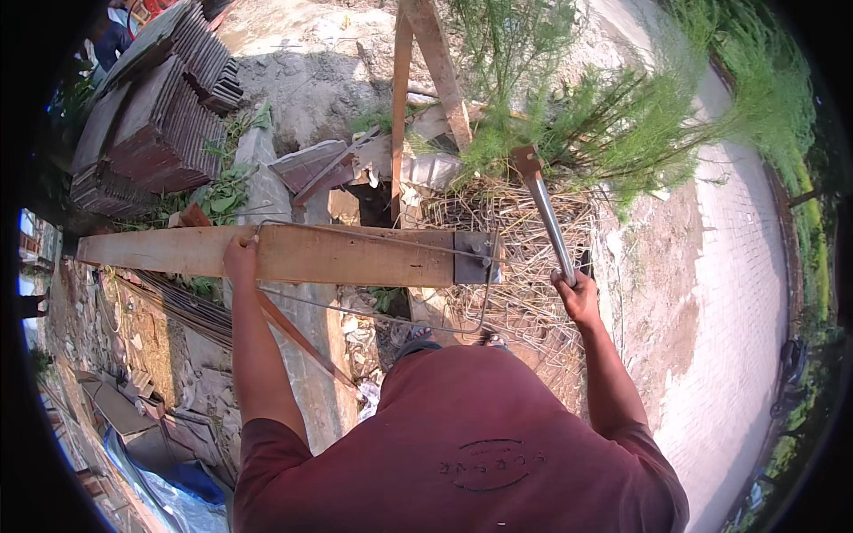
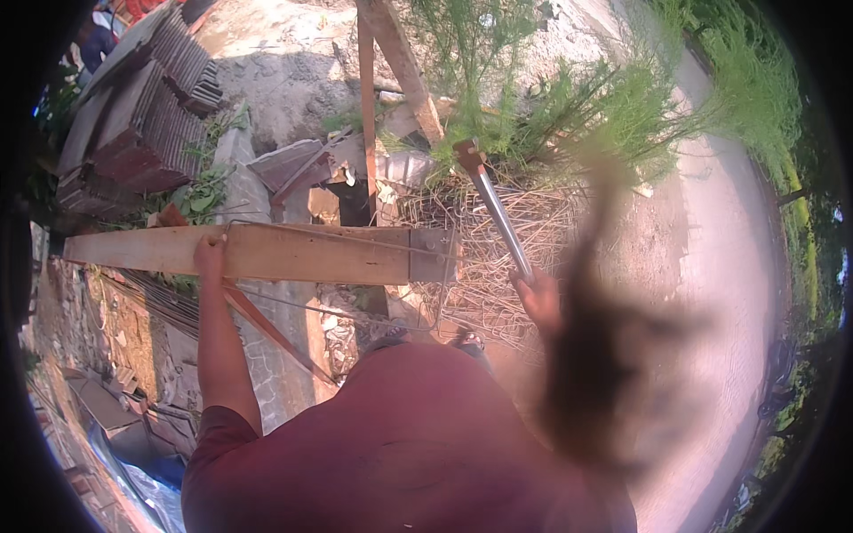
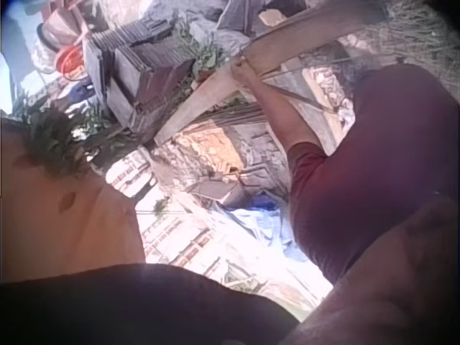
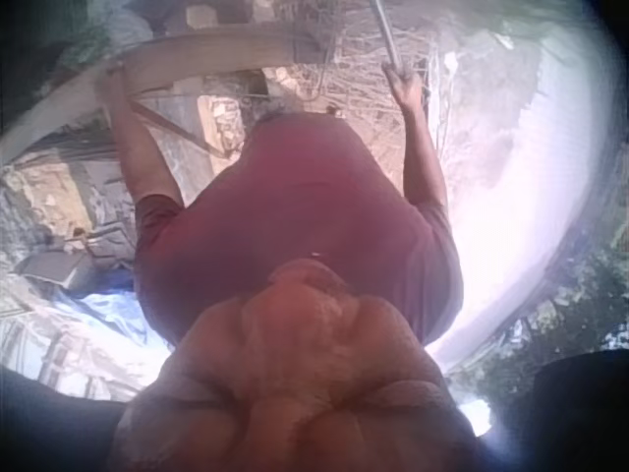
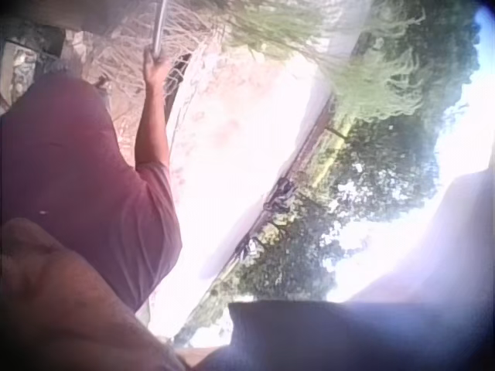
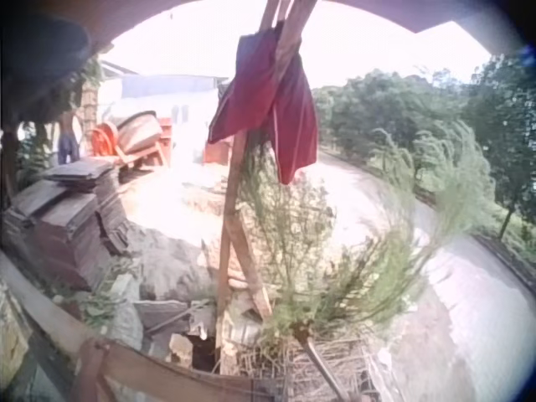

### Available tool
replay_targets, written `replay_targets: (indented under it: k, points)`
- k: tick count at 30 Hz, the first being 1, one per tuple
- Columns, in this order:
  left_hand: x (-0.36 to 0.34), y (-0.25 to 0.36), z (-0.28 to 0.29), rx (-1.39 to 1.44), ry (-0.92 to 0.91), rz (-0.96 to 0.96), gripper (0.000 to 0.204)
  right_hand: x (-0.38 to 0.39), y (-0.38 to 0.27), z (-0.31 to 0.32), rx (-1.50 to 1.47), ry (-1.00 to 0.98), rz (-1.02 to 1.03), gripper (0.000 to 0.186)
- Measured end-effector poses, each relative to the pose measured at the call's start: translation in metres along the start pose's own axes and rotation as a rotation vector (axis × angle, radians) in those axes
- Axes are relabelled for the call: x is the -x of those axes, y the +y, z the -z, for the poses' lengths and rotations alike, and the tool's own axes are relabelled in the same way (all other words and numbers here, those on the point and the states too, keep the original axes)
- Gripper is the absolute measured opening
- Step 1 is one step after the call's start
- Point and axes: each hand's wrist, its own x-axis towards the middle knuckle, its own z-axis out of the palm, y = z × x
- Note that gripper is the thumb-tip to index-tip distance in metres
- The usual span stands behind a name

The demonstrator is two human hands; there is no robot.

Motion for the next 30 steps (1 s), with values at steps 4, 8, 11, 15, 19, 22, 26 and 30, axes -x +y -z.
replay_targets:
  k: [4,8,11,15,19,22,26,30]
  points:
    - [0.026,0.002,-0.027,0.056,-0.030,0.065,0.034,-0.011,0.029,0.090,0.626,0.049,0.059,0.031]
    - [0.005,0.004,-0.030,-0.014,0.031,0.056,0.034,-0.063,0.033,0.136,0.874,0.017,0.359,0.030]
    - [0.000,0.002,-0.033,-0.044,0.051,0.074,0.034,-0.107,0.020,0.151,0.886,-0.087,0.588,0.030]
    - [-0.003,0.000,-0.023,-0.075,0.032,0.119,0.034,-0.159,-0.002,0.130,0.987,-0.251,0.665,0.022]
    - [-0.001,-0.004,-0.024,-0.083,0.037,0.111,0.034,-0.215,-0.003,0.117,0.993,-0.300,0.788,0.015]
    - [-0.001,0.000,-0.027,-0.117,0.034,0.121,0.036,-0.257,-0.015,0.111,0.965,-0.439,0.824,0.013]
    - [-0.005,0.000,-0.022,-0.104,-0.023,0.120,0.037,-0.323,-0.023,0.091,0.864,-0.540,1.033,0.013]
    - [-0.003,-0.012,-0.020,-0.056,-0.057,0.150,0.038,-0.352,-0.068,0.057,0.895,-0.678,1.183,0.014]
